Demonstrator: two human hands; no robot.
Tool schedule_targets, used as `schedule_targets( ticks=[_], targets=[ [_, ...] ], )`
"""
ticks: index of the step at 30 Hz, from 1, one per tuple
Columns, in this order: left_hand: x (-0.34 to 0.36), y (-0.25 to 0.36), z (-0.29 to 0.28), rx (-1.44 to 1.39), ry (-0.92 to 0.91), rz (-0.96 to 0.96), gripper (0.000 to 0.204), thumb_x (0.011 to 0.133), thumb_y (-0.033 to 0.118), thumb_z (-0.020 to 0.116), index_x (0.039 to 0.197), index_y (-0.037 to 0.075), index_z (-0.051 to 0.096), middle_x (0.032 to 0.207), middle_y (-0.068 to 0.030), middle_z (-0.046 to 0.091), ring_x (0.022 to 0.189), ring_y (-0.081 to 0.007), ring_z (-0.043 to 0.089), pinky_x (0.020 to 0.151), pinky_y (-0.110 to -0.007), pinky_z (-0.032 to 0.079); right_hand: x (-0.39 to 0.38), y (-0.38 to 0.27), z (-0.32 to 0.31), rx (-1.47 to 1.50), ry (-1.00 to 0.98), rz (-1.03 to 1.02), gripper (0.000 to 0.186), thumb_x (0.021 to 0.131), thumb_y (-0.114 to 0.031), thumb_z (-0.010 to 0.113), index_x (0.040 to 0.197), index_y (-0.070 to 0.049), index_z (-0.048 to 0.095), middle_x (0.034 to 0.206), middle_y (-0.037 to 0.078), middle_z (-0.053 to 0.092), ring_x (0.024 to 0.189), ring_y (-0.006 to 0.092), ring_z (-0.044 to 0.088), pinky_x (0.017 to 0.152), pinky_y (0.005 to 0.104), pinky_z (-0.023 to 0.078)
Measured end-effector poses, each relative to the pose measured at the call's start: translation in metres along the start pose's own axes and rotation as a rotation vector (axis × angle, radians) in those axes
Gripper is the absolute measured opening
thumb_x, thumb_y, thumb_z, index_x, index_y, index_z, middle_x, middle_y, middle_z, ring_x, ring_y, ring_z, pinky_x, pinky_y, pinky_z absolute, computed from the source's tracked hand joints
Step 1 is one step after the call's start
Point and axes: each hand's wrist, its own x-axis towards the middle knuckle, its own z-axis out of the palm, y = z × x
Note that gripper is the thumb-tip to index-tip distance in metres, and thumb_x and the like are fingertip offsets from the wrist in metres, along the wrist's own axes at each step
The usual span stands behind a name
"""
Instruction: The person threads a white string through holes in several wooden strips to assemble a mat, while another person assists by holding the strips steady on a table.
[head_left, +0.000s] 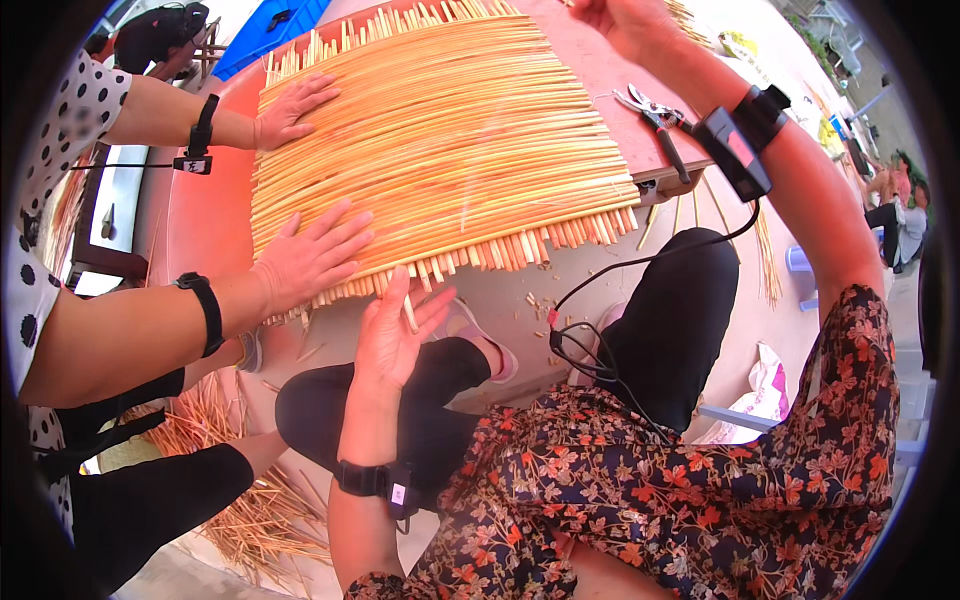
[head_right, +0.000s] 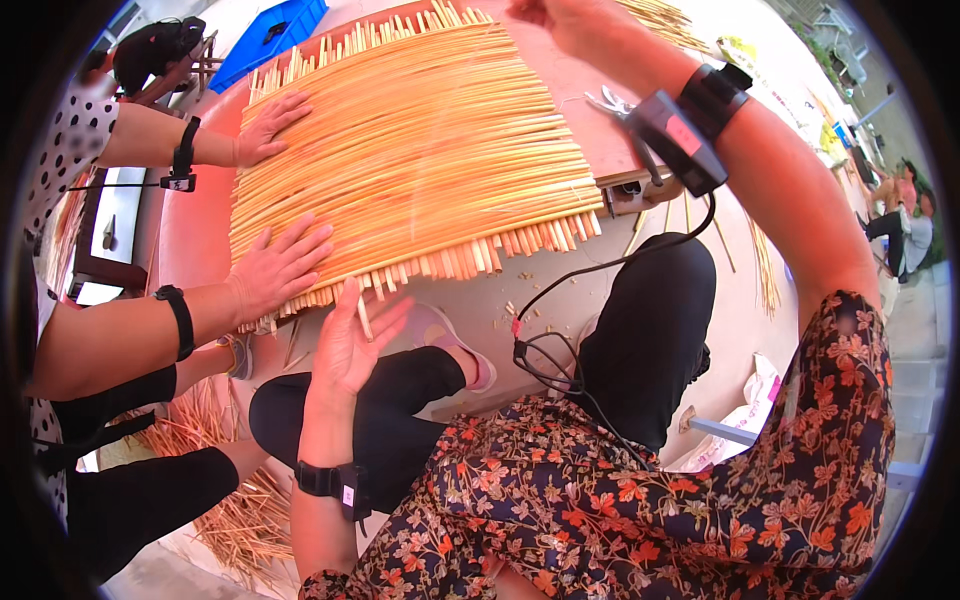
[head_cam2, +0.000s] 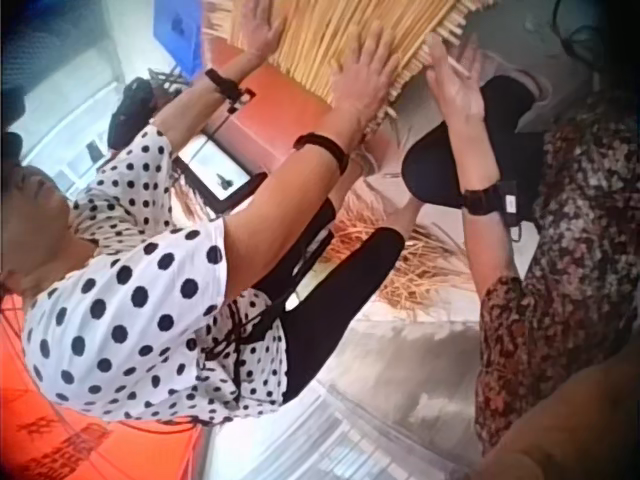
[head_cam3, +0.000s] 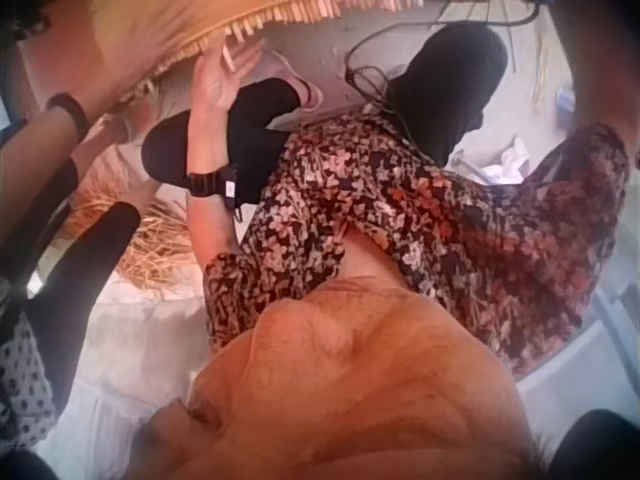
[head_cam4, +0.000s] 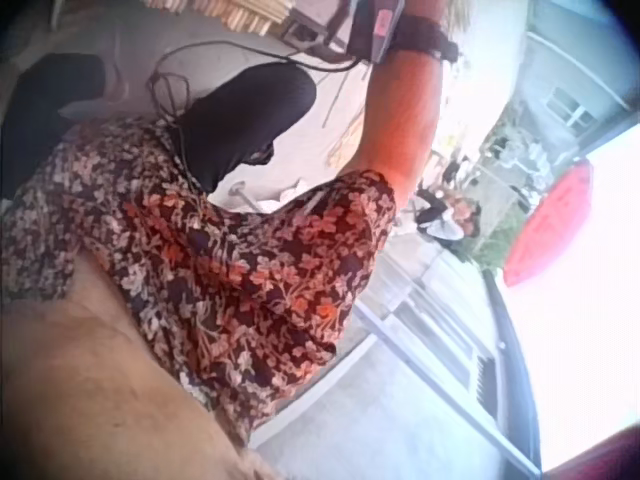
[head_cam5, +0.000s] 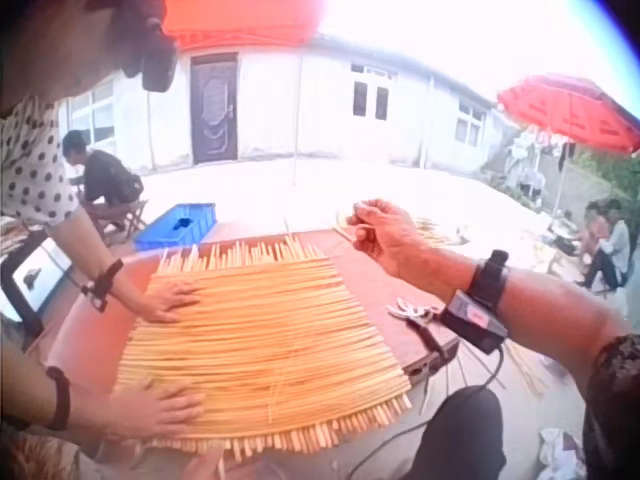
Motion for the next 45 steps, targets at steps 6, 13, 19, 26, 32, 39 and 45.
schedule_targets(
  ticks=[6, 13, 19, 26, 32, 39, 45],
  targets=[
    [-0.018, 0.008, 0.002, 0.559, 0.287, -0.081, 0.04, 0.087, 0.036, 0.066, 0.092, -0.003, 0.061, 0.081, -0.0139, 0.066, 0.077, -0.0206, 0.068, 0.066, -0.029, 0.052, 0.009, -0.028, -0.003, -0.094, -0.026, -0.119, 0.008, 0.093, -0.016, 0.057, 0.093, -0.007, 0.055, 0.08, 0.004, 0.06, 0.059, 0.0103, 0.054, 0.053, 0.0241, 0.048],
    [0.0, 0.056, 0.054, 1.168, 0.062, 0.783, 0.018, 0.077, 0.014, 0.073, 0.084, -0.001, 0.064, 0.081, -0.0111, 0.065, 0.072, -0.0202, 0.063, 0.062, -0.031, 0.049, -0.027, 0.007, 0.035, 0.049, -0.179, 0.001, 0.009, 0.093, -0.015, 0.057, 0.091, -0.008, 0.054, 0.083, 0.006, 0.061, 0.071, 0.0141, 0.059, 0.065, 0.0276, 0.051],
    [0.045, 0.043, 0.073, 1.584, 0.045, 0.756, 0.016, 0.078, 0.013, 0.069, 0.082, -0.001, 0.063, 0.083, -0.0134, 0.06, 0.071, -0.0228, 0.059, 0.066, -0.033, 0.048, -0.033, 0.01, 0.02, 0.375, -0.01, -0.026, 0.01, 0.095, -0.017, 0.053, 0.094, -0.007, 0.053, 0.085, 0.006, 0.06, 0.074, 0.0172, 0.061, 0.07, 0.0303, 0.055],
    [0.062, 0.054, 0.062, 1.211, -0.123, 0.573, 0.011, 0.082, 0.011, 0.064, 0.081, 0.0, 0.06, 0.081, -0.0053, 0.059, 0.069, -0.0121, 0.055, 0.063, -0.026, 0.044, -0.054, 0.049, -0.046, 0.378, 0.139, -0.126, 0.012, 0.094, -0.012, 0.055, 0.095, 0.0, 0.056, 0.089, 0.012, 0.062, 0.095, 0.0304, 0.064, 0.089, 0.038, 0.055],
    [0.061, 0.081, 0.082, 0.614, -0.245, 0.339, 0.016, 0.09, 0.021, 0.064, 0.085, 0.006, 0.061, 0.08, -0.0013, 0.062, 0.071, -0.005, 0.055, 0.063, -0.019, 0.042, -0.073, 0.042, -0.039, 0.283, 0.061, -0.008, 0.01, 0.093, -0.014, 0.057, 0.093, -0.004, 0.059, 0.09, 0.008, 0.064, 0.088, 0.0226, 0.067, 0.081, 0.0335, 0.057],
    [0.062, 0.094, 0.087, 0.637, -0.184, 0.265, 0.016, 0.09, 0.022, 0.064, 0.088, 0.007, 0.062, 0.08, -0.001, 0.064, 0.074, -0.0067, 0.06, 0.062, -0.019, 0.045, -0.115, 0.019, 0.028, -0.454, -0.17, 0.203, 0.017, 0.091, -0.019, 0.057, 0.09, -0.002, 0.059, 0.069, 0.003, 0.058, 0.059, 0.0089, 0.057, 0.059, 0.024, 0.049],
    [0.073, 0.09, 0.088, 0.669, -0.109, 0.23, 0.013, 0.089, 0.022, 0.064, 0.089, 0.008, 0.063, 0.079, 0.0013, 0.063, 0.073, -0.0053, 0.059, 0.061, -0.018, 0.045, -0.138, 0.06, 0.055, -0.21, -0.328, 0.413, 0.016, 0.088, -0.009, 0.057, 0.095, 0.005, 0.059, 0.071, 0.007, 0.062, 0.055, 0.0117, 0.061, 0.048, 0.026, 0.051]
  ],
)
